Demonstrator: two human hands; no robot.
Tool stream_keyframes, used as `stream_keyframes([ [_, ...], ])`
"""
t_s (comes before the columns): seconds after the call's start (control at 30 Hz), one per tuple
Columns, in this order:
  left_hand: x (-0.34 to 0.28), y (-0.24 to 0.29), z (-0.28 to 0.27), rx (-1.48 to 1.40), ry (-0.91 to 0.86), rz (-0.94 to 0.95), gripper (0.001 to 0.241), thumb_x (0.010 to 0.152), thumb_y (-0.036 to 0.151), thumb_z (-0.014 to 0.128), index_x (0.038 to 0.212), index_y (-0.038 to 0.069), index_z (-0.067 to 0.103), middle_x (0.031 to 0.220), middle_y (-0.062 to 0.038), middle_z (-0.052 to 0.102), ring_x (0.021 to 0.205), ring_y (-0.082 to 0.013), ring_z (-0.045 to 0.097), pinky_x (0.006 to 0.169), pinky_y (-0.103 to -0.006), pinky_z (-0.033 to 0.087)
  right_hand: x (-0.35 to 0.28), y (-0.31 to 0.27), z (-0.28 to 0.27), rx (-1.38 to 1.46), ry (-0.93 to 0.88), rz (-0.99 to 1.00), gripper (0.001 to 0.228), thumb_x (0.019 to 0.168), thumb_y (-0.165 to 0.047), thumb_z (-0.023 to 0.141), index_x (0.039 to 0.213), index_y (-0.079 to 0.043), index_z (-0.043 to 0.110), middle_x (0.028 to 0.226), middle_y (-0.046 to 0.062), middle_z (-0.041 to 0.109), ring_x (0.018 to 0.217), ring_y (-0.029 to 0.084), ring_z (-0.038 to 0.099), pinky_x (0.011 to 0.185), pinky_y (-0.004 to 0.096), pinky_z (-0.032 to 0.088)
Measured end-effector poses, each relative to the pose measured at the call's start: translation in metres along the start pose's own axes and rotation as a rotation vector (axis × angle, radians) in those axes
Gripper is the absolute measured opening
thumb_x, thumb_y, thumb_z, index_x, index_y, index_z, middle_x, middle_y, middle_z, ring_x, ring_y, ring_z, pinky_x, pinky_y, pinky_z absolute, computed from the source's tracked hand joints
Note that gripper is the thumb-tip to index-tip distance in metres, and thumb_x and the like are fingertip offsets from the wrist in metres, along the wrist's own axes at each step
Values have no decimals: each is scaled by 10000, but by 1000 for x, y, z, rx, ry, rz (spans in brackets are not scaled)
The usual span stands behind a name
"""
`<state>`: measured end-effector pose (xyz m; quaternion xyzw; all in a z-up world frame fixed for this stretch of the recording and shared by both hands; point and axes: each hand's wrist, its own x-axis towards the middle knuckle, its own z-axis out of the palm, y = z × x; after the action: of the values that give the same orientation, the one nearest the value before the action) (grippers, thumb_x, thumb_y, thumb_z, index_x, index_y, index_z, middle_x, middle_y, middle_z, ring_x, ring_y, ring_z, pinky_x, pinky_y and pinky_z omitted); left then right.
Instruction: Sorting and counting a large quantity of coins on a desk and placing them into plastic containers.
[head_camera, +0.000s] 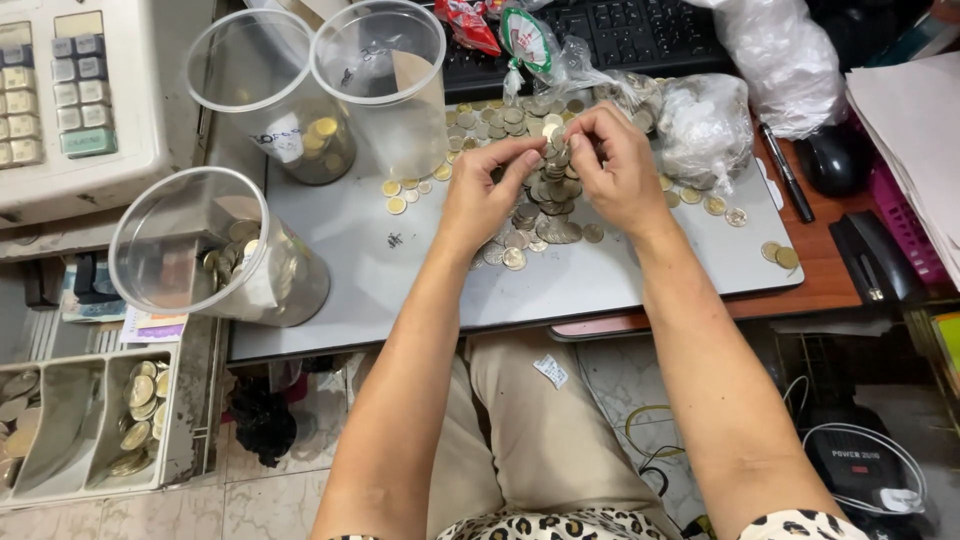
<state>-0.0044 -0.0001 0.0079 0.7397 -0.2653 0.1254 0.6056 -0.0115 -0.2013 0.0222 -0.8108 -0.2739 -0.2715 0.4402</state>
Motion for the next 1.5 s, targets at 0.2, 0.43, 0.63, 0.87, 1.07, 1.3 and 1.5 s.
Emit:
stream_keyframes([
  [0.2,0,20,-2,-33,34,96,156,939,262,795,1095,251,800,945,6,804,946,-169,770,875,-324,582,0,1,5,160,8,28,101,1061,-28,577,1028,2,667,932,157,616,749,230,603,624,324,475],
  [0.43,0,27,1,124,50,218,78,919,96,726,974,94,781,737,-70,730,648,-212,648,599,-327,501,1,-19,5,207,-19,92,108,1062,-30,549,1021,2,644,958,109,596,771,179,592,653,276,467],
  [0.63,0,27,10,287,149,286,128,936,107,679,863,28,748,745,-65,749,602,-169,666,570,-325,508,4,-32,6,-34,33,-28,88,1009,-36,546,978,6,616,952,109,592,817,212,535,722,326,428],
  [0.87,-1,25,14,297,205,132,217,935,145,627,753,64,711,586,-18,648,485,-131,474,511,-329,405,5,-33,12,-85,6,-112,64,980,24,547,932,31,590,934,138,572,772,225,518,646,329,414],
  [1.07,-2,29,-9,-292,-72,-51,515,986,-12,664,1462,105,507,1431,-137,623,1138,-151,675,782,-174,607,3,-28,6,24,-36,-6,83,1028,-11,550,997,15,622,982,122,600,860,225,550,751,332,457],
  [1.3,1,26,-12,-430,-91,-207,277,922,47,728,1197,15,712,1127,-124,756,906,-140,701,659,-245,665,3,-31,10,37,-56,-27,73,1038,-9,567,1005,15,628,988,123,599,899,239,574,799,342,473],
  [1.5,2,30,-12,-281,-58,-189,266,856,181,814,1090,64,763,981,-59,777,671,-40,593,420,-193,504,3,-34,12,9,-53,-98,84,1047,-15,570,985,22,612,976,136,591,897,256,565,776,354,462],
])
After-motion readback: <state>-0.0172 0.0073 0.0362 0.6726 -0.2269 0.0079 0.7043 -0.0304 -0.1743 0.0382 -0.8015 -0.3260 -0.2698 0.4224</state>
